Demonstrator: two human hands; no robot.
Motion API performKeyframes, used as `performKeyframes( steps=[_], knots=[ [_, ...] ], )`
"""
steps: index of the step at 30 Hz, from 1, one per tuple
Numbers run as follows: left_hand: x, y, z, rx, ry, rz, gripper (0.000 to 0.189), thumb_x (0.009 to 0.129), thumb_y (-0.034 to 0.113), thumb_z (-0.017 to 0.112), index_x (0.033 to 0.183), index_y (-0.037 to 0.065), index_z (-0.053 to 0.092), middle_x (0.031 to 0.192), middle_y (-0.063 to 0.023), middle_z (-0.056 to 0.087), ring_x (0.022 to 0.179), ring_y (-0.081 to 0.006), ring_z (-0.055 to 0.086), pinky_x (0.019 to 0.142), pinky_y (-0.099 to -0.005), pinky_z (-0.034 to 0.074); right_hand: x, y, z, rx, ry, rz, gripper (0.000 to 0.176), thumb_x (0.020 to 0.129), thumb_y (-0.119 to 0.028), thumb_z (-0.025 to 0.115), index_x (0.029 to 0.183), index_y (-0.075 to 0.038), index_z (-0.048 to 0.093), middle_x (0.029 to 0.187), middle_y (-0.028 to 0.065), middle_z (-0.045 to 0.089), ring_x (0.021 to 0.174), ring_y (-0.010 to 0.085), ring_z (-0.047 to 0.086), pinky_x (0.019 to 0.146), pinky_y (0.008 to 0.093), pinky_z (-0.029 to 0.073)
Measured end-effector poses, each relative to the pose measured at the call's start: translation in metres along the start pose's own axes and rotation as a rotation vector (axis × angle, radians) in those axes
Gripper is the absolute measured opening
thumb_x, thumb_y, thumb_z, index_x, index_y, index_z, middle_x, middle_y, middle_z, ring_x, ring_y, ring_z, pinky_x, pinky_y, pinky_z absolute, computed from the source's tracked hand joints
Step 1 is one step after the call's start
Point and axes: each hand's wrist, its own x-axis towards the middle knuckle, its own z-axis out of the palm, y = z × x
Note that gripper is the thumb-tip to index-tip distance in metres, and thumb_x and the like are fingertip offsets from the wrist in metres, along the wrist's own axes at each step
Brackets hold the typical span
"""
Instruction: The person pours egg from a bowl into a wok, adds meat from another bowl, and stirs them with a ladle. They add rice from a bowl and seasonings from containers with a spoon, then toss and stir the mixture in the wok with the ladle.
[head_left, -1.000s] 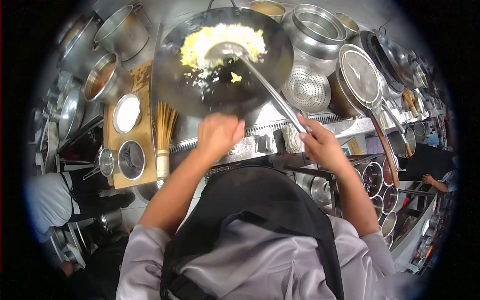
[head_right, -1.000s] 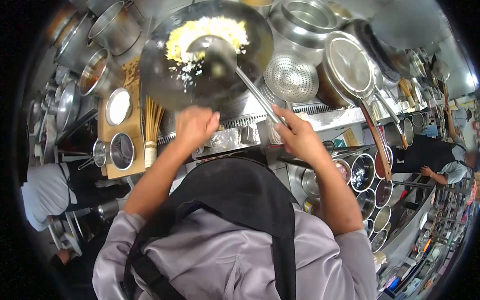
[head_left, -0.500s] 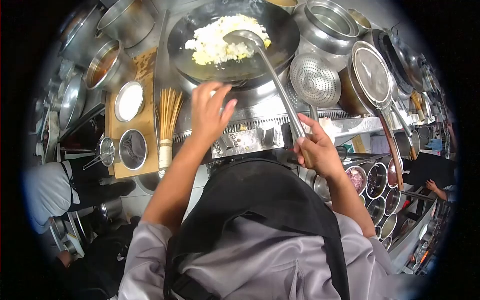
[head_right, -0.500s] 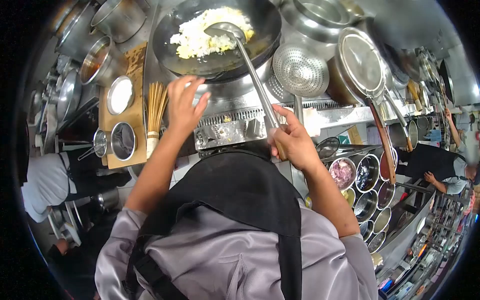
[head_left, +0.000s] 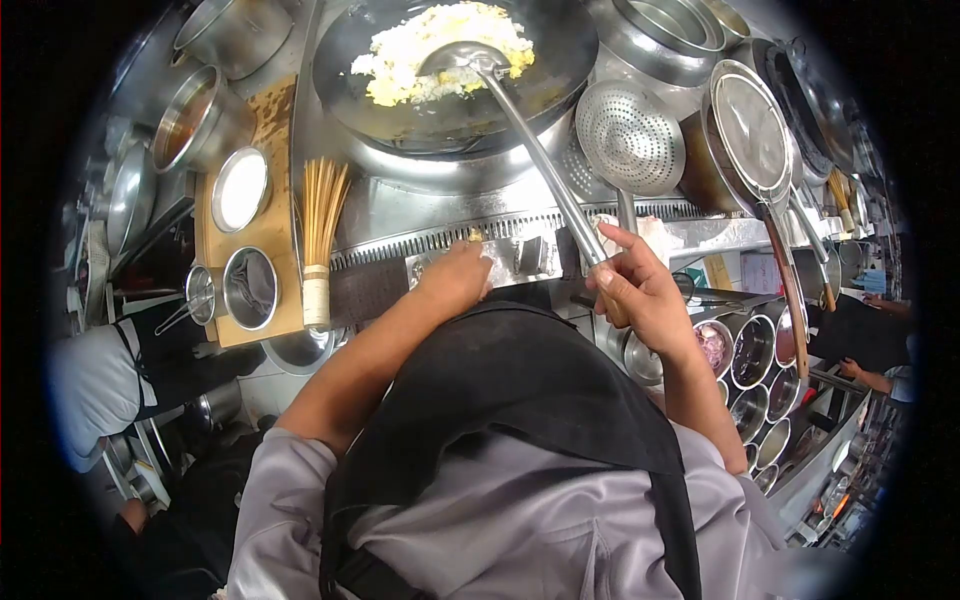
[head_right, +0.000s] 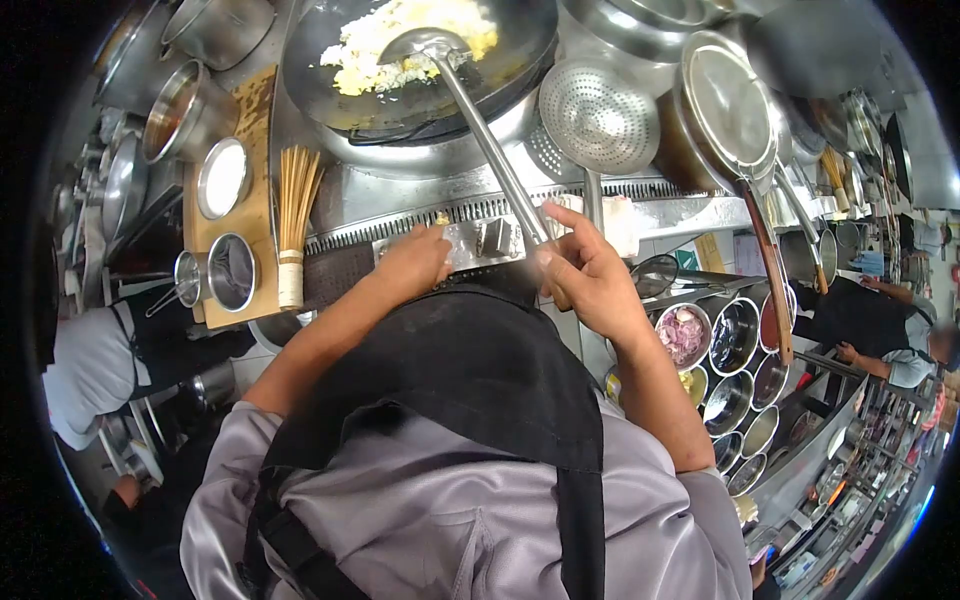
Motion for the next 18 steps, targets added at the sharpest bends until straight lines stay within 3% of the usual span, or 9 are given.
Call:
performKeyframes(
  steps=[2, 5, 8, 9, 12, 14, 16, 18],
  knots=[
    [-0.005, 0.005, 0.004, -0.04, -0.019, 0.155, 0.018, 0.081, 0.016, 0.066, 0.095, 0.006, 0.067, 0.103, -0.0111, 0.059, 0.101, -0.0304, 0.056, 0.09, -0.0425, 0.051, 0.0, 0.001, -0.001, -0.006, -0.006, -0.016, 0.055, 0.1, -0.017, 0.062, 0.149, -0.007, 0.04, 0.098, 0.0092, 0.064, 0.077, 0.0139, 0.061, 0.065, 0.0267, 0.05],
    [-0.011, 0.008, 0.007, 0.03, -0.042, 0.218, 0.015, 0.083, 0.015, 0.062, 0.094, 0.006, 0.066, 0.102, -0.0102, 0.057, 0.103, -0.03, 0.055, 0.086, -0.0394, 0.053, 0.0, -0.001, -0.005, -0.052, -0.007, -0.027, 0.053, 0.099, -0.016, 0.062, 0.148, -0.007, 0.042, 0.099, 0.0078, 0.063, 0.082, 0.0125, 0.06, 0.071, 0.0261, 0.049],
    [-0.032, 0.009, 0.003, -0.012, -0.056, 0.247, 0.013, 0.083, 0.014, 0.058, 0.091, 0.005, 0.064, 0.097, -0.0092, 0.056, 0.098, -0.0284, 0.056, 0.079, -0.0374, 0.055, 0.007, -0.003, -0.007, -0.135, 0.015, -0.1, 0.051, 0.098, -0.01, 0.062, 0.146, -0.006, 0.045, 0.093, 0.003, 0.061, 0.079, 0.0076, 0.055, 0.07, 0.0237, 0.046],
    [-0.042, 0.006, 0.003, -0.007, -0.047, 0.223, 0.013, 0.083, 0.014, 0.058, 0.091, 0.005, 0.064, 0.097, -0.0093, 0.056, 0.098, -0.0284, 0.056, 0.079, -0.0374, 0.055, 0.01, -0.004, -0.008, -0.151, 0.02, -0.116, 0.051, 0.098, -0.01, 0.062, 0.146, -0.007, 0.045, 0.094, 0.0024, 0.062, 0.083, 0.0081, 0.055, 0.076, 0.0237, 0.046],
    [-0.091, -0.005, 0.007, -0.072, 0.099, 0.194, 0.01, 0.082, 0.011, 0.062, 0.089, 0.005, 0.064, 0.096, -0.0087, 0.058, 0.097, -0.0273, 0.058, 0.075, -0.0373, 0.056, 0.024, -0.006, -0.013, -0.166, 0.054, -0.099, 0.048, 0.099, -0.012, 0.061, 0.144, -0.007, 0.048, 0.094, 0.0016, 0.06, 0.081, 0.0069, 0.054, 0.072, 0.0236, 0.046],
    [-0.147, -0.011, 0.014, -0.198, 0.367, -0.055, 0.009, 0.081, 0.005, 0.066, 0.089, 0.004, 0.063, 0.094, -0.0086, 0.061, 0.095, -0.0291, 0.061, 0.073, -0.0374, 0.055, 0.036, -0.005, -0.019, -0.164, 0.04, -0.084, 0.042, 0.1, -0.016, 0.059, 0.141, -0.007, 0.053, 0.089, -0.0015, 0.059, 0.078, 0.0058, 0.053, 0.068, 0.0236, 0.046],
    [-0.226, -0.014, 0.038, -0.457, 0.487, -0.511, 0.008, 0.08, 0.002, 0.068, 0.086, 0.003, 0.064, 0.088, -0.0084, 0.065, 0.082, -0.0252, 0.065, 0.07, -0.0361, 0.053, 0.047, -0.01, -0.012, -0.13, 0.107, -0.036, 0.042, 0.1, -0.019, 0.057, 0.14, -0.009, 0.055, 0.084, -0.0049, 0.058, 0.072, 0.0031, 0.05, 0.063, 0.0197, 0.041],
    [-0.326, -0.014, 0.107, -0.774, 0.796, -1.017, 0.006, 0.084, 0.002, 0.069, 0.089, 0.002, 0.066, 0.079, -0.0062, 0.066, 0.066, -0.0156, 0.061, 0.063, -0.032, 0.05, 0.068, -0.001, -0.02, -0.154, 0.058, -0.084, 0.044, 0.099, -0.019, 0.055, 0.141, -0.007, 0.054, 0.086, -0.0052, 0.061, 0.066, 0.0009, 0.046, 0.057, 0.018, 0.034]
  ],
)
